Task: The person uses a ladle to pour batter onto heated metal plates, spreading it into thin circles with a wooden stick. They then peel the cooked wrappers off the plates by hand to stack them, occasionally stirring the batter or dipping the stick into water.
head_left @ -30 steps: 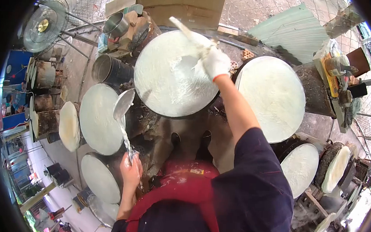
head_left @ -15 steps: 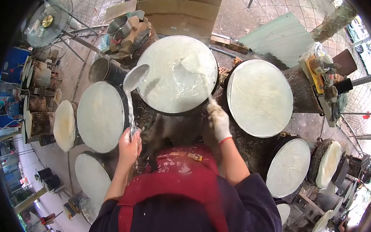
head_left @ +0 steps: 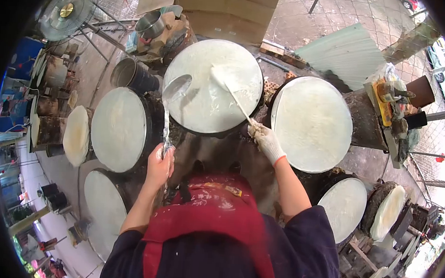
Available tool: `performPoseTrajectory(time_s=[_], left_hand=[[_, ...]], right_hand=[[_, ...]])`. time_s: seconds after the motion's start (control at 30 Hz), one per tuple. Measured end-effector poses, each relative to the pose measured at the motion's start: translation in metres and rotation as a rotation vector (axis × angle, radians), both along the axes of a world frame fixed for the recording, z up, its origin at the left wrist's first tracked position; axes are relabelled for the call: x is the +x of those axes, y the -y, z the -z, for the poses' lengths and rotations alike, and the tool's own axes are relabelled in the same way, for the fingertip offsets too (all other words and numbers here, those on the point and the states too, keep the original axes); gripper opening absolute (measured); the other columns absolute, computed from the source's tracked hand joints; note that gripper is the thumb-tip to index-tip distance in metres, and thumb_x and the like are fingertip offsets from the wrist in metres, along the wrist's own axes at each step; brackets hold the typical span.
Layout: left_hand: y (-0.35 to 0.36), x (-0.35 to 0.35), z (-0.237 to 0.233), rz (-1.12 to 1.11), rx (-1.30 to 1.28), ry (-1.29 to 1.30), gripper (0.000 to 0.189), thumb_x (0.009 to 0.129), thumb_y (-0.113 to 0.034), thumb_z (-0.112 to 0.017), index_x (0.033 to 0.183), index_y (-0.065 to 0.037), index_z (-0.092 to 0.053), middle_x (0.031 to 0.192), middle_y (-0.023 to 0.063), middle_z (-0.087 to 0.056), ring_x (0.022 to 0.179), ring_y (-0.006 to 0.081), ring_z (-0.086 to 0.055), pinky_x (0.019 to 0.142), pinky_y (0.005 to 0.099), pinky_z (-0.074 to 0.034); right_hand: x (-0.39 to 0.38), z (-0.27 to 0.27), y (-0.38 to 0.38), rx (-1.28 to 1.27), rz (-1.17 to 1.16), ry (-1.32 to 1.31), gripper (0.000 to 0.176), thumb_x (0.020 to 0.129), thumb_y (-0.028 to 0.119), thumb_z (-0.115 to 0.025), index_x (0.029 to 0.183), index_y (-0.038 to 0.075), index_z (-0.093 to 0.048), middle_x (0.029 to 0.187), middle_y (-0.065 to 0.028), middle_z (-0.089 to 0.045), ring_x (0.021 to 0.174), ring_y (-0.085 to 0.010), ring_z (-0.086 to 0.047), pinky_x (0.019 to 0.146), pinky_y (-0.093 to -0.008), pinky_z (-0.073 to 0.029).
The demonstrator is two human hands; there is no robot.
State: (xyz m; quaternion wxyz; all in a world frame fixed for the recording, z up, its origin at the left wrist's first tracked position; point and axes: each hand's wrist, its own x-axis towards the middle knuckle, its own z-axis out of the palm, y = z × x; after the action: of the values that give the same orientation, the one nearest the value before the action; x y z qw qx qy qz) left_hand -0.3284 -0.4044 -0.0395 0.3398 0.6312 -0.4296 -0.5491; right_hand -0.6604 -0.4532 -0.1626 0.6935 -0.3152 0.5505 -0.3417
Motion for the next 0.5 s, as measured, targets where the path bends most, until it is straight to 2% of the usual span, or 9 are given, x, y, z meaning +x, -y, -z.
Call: performPoseTrajectory(time_s=[0.03,0.13,0.2,0.27,0.37,0.47,0.5], left_hand=[[0.000,-0.001,0.000,0.001,0.014,-0.005,0.014,0.097,-0.012,-0.044,0.092,-0.001,-0.051,0.059,-0.0007,-0.042,0.038,0.0064,-0.037,0.033,0.0221,-0.030],[0.009,-0.008,0.003,-0.021,0.076,-0.045,0.015,0.097,-0.013,-0.045,0.091,-0.001,-0.051,0.058,-0.0008,-0.041,0.038,0.0065,-0.036,0.034,0.0224,-0.031],[0.019,-0.013,0.010,-0.005,0.086,-0.076,0.018,0.097,-0.016,-0.047,0.090,-0.001,-0.051,0.057,-0.0010,-0.040,0.038,0.0071,-0.035,0.034,0.0230,-0.030],[0.034,-0.019,0.016,0.015,0.097,-0.081,0.019,0.097,-0.018,-0.048,0.090,-0.001,-0.052,0.056,-0.0011,-0.039,0.038,0.0076,-0.036,0.034,0.0234,-0.029],[0.059,-0.027,0.022,0.041,0.122,-0.128,0.021,0.096,-0.020,-0.049,0.085,-0.001,-0.052,0.056,-0.0007,-0.040,0.039,0.0089,-0.036,0.036,0.0241,-0.029],[0.089,-0.031,0.045,0.073,0.109,-0.232,0.022,0.096,-0.020,-0.049,0.087,-0.001,-0.052,0.057,-0.0013,-0.039,0.039,0.0085,-0.035,0.038,0.0230,-0.027],[0.098,-0.031,0.055,0.077,0.103,-0.284,0.022,0.096,-0.020,-0.049,0.088,0.000,-0.052,0.057,-0.0016,-0.039,0.040,0.0082,-0.035,0.038,0.0225,-0.026]], right_hand=[[0.002,-0.013,-0.004,0.064,-0.064,-0.082,0.043,0.092,0.004,-0.051,0.135,0.003,-0.044,0.096,-0.0043,-0.058,0.074,-0.0055,-0.053,0.062,-0.0149,-0.043],[-0.006,-0.002,-0.001,0.106,0.227,0.295,0.040,0.093,0.005,-0.050,0.133,0.004,-0.047,0.096,-0.0050,-0.060,0.075,-0.0074,-0.054,0.062,-0.0158,-0.044],[-0.022,0.036,0.007,-0.220,0.107,-0.040,0.033,0.095,0.012,-0.051,0.126,0.001,-0.054,0.103,-0.0076,-0.063,0.089,-0.0104,-0.059,0.073,-0.0203,-0.048],[-0.018,0.032,0.008,-0.148,-0.143,-0.297,0.034,0.094,0.011,-0.052,0.125,-0.003,-0.053,0.105,-0.0074,-0.063,0.093,-0.0114,-0.059,0.079,-0.0221,-0.048],[-0.009,0.028,-0.029,-0.118,-0.042,-0.019,0.036,0.092,0.009,-0.056,0.124,-0.005,-0.053,0.108,-0.0067,-0.062,0.093,-0.0115,-0.059,0.082,-0.0219,-0.048],[-0.007,0.003,-0.070,-0.192,0.089,-0.150,0.040,0.091,0.012,-0.059,0.127,-0.005,-0.051,0.122,-0.0079,-0.058,0.104,-0.0114,-0.056,0.088,-0.0204,-0.044],[0.000,0.024,-0.083,-0.154,0.343,0.104,0.043,0.091,0.015,-0.061,0.126,-0.006,-0.051,0.124,-0.0101,-0.056,0.110,-0.0117,-0.054,0.091,-0.0219,-0.043]])
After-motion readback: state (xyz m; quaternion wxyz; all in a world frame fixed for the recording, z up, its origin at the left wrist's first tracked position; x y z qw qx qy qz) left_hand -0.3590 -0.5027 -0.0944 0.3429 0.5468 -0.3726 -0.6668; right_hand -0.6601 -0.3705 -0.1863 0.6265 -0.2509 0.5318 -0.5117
